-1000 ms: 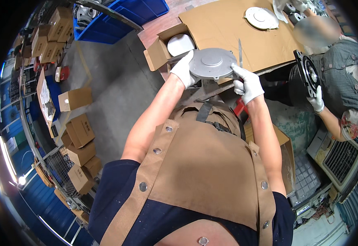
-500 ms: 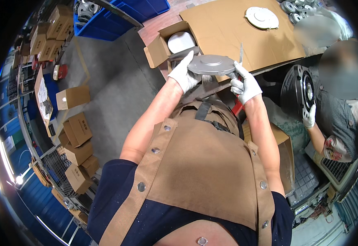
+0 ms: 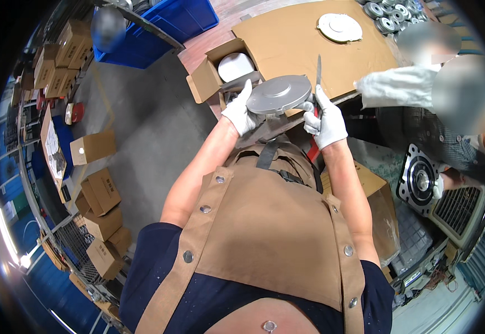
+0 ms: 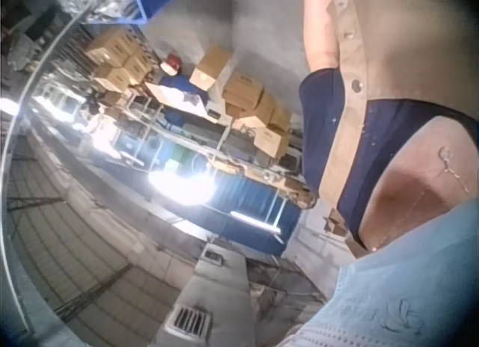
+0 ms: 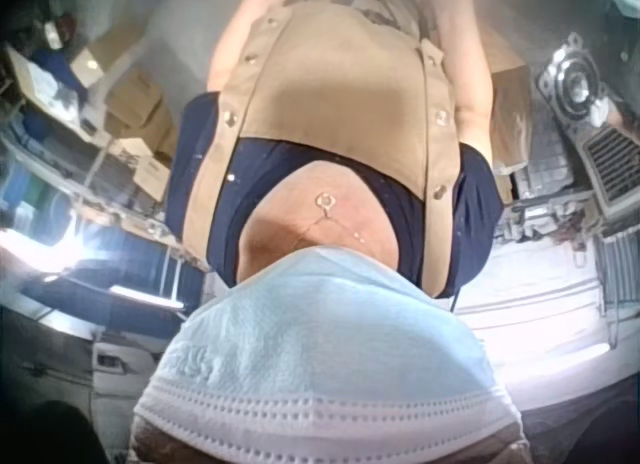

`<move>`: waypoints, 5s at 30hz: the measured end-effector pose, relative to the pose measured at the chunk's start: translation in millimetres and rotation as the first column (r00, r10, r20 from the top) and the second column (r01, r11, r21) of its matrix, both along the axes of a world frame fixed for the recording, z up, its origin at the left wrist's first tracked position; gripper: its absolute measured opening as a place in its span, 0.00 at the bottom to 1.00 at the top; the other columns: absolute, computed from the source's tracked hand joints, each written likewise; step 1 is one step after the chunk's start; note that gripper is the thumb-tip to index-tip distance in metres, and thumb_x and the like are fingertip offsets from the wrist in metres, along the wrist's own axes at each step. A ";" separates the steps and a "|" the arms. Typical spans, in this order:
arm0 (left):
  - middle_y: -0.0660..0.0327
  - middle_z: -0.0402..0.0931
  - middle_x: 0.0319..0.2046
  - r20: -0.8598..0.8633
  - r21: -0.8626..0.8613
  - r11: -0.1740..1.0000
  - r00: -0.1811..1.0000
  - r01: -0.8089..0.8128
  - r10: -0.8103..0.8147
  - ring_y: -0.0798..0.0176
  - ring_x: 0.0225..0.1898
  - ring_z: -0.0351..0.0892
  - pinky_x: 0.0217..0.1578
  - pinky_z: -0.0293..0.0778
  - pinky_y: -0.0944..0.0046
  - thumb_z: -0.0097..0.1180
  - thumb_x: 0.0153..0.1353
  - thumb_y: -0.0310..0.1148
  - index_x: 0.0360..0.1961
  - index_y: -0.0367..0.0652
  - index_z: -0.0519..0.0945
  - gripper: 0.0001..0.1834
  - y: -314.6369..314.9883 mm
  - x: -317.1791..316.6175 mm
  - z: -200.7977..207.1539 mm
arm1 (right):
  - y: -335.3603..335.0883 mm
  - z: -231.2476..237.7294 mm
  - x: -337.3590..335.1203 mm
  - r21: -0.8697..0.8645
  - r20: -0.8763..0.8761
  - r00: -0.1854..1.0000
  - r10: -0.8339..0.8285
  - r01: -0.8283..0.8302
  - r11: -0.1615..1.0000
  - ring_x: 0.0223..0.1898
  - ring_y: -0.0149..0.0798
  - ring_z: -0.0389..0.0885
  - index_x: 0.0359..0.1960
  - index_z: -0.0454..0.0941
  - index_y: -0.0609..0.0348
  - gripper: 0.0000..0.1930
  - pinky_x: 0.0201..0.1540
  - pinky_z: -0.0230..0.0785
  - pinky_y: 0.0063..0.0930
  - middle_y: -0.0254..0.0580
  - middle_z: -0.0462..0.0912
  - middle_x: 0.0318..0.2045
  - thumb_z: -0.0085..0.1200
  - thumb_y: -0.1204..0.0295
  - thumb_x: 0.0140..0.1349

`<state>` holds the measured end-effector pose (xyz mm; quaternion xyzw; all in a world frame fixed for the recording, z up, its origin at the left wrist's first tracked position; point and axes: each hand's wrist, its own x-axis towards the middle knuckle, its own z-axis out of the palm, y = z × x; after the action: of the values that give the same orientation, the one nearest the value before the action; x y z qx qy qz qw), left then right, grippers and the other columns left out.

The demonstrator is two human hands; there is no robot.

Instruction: The person scrapes the edges of round metal parts with a blade and places them into a lined cardboard box. Afterwards, the person walks over to a desk where a coworker writes on a clipboard.

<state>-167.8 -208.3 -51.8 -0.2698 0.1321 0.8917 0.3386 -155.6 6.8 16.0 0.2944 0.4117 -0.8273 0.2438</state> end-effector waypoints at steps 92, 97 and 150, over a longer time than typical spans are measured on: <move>0.63 0.75 0.18 -0.438 -0.415 0.157 0.046 -0.896 -0.898 0.60 0.19 0.72 0.21 0.68 0.61 0.61 0.52 0.36 0.32 0.58 0.85 0.06 129.6 244.1 67.3 | 85.9 54.1 320.3 0.784 -0.338 0.610 0.717 0.604 -0.144 0.21 0.39 0.75 0.53 0.76 0.45 0.27 0.23 0.68 0.34 0.36 0.75 0.25 0.49 0.79 0.47; 0.65 0.67 0.15 -0.311 -0.297 0.035 0.062 -0.954 -0.948 0.61 0.16 0.70 0.16 0.67 0.61 0.53 0.56 0.44 0.40 0.72 0.82 0.11 119.9 271.3 93.0 | 89.6 42.9 315.9 0.819 -0.306 0.637 0.707 0.555 -0.146 0.20 0.42 0.74 0.52 0.76 0.43 0.25 0.24 0.67 0.37 0.38 0.71 0.22 0.48 0.79 0.50; 0.64 0.73 0.18 -0.345 -0.426 0.207 -0.054 -0.880 -0.937 0.62 0.18 0.70 0.21 0.68 0.64 0.65 0.49 0.36 0.33 0.55 0.85 0.08 136.4 111.8 33.5 | 91.9 -8.9 168.5 0.956 -0.059 0.891 0.450 0.181 -0.232 0.26 0.50 0.78 0.48 0.76 0.39 0.17 0.31 0.72 0.43 0.43 0.78 0.27 0.41 0.71 0.60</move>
<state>-56.0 -71.9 -18.3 0.3638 0.8555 0.3467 -0.1248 12.8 98.7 7.0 0.1461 0.9667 -0.1964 -0.0744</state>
